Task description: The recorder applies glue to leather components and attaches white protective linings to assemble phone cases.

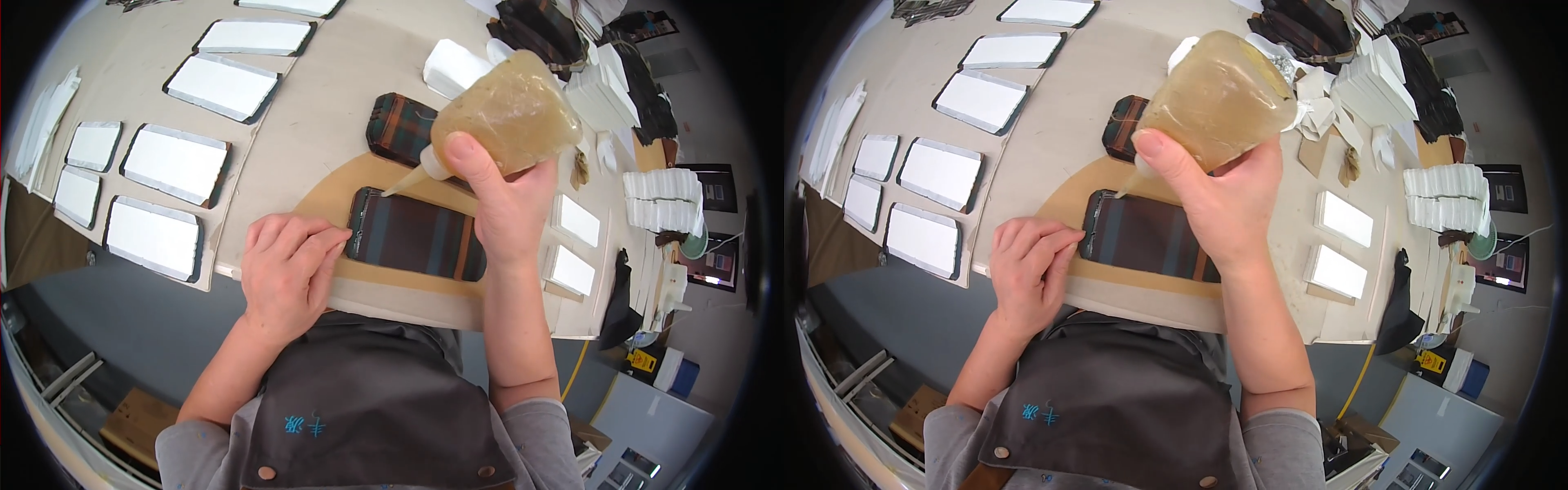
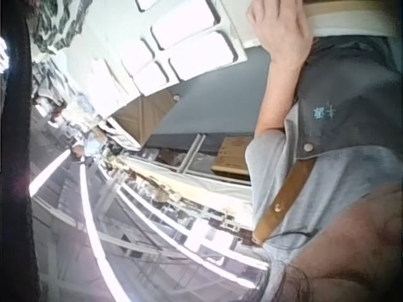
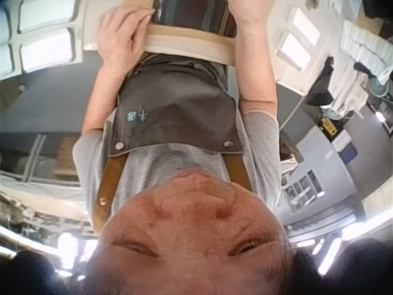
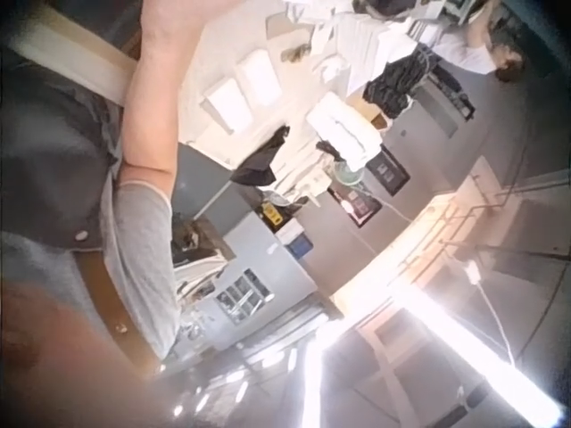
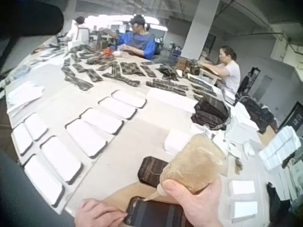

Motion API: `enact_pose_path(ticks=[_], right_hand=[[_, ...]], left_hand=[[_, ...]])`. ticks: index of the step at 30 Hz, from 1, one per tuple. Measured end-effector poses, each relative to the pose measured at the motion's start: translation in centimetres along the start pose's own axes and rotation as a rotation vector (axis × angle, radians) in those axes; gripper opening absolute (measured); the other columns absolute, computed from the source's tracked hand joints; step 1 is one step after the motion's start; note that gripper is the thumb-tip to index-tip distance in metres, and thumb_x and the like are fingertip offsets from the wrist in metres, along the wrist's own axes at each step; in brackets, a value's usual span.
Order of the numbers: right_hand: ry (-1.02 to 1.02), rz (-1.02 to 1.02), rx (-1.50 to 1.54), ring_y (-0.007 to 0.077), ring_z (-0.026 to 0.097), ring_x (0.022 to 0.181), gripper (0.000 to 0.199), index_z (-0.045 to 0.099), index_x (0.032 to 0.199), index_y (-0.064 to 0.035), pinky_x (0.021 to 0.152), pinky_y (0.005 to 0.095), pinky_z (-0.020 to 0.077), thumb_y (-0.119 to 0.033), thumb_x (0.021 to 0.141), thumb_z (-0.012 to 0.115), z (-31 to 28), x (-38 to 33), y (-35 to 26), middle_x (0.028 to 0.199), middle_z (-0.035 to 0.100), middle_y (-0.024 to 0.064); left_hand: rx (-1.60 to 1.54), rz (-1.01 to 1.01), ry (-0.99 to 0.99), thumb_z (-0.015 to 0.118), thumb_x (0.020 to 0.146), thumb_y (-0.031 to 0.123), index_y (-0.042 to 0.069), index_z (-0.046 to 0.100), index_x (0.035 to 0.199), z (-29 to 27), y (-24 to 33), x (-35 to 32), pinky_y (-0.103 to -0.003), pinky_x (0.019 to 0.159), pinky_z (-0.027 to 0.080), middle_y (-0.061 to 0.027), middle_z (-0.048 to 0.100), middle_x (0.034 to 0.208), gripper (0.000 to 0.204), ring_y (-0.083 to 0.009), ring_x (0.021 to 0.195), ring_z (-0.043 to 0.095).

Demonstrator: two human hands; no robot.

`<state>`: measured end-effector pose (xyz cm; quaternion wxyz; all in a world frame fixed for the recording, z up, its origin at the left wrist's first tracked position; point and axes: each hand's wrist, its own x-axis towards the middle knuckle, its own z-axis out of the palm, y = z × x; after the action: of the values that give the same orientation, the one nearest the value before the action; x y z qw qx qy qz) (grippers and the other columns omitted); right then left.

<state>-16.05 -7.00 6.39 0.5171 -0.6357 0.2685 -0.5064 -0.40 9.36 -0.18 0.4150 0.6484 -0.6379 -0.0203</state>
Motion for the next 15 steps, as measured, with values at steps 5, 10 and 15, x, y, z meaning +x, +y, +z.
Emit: enact_pose_path(ticks=[5,10,15], right_hand=[[0.017,0.129,-0.144,0.0177,0.066,0.102,0.055,0.057,0.126,0.0000,0.091,0.0324,0.0529,-0.010,0.081,0.086,-3.3,-0.6,-0.8,0.113,0.066,0.0083],[0.116,0.063,-0.137,0.0146,0.068,0.088,0.046,0.061,0.114,0.0001,0.079,0.0288,0.0559,-0.013,0.079,0.088,-5.4,-1.2,-1.2,0.099,0.070,0.0066],[0.152,0.068,-0.190,0.0151,0.068,0.088,0.047,0.061,0.115,0.0001,0.079,0.0291,0.0560,-0.013,0.079,0.088,-8.0,-1.9,-2.0,0.100,0.070,0.0071]], left_hand=[[0.011,-0.008,-0.009,0.072,0.082,0.002,0.008,0.073,0.096,0.0,0.3,0.2,-0.037,0.081,0.044,-0.0047,0.068,0.093,0.016,-0.0264,0.087,0.061],[0.016,0.006,-0.026,0.071,0.083,0.000,0.007,0.072,0.098,0.1,0.3,0.2,-0.038,0.081,0.044,-0.0059,0.067,0.093,0.016,-0.0269,0.087,0.061],[0.034,0.012,-0.049,0.068,0.086,-0.001,0.005,0.071,0.098,0.3,0.5,0.2,-0.038,0.082,0.043,-0.0077,0.067,0.094,0.014,-0.0276,0.087,0.060]])
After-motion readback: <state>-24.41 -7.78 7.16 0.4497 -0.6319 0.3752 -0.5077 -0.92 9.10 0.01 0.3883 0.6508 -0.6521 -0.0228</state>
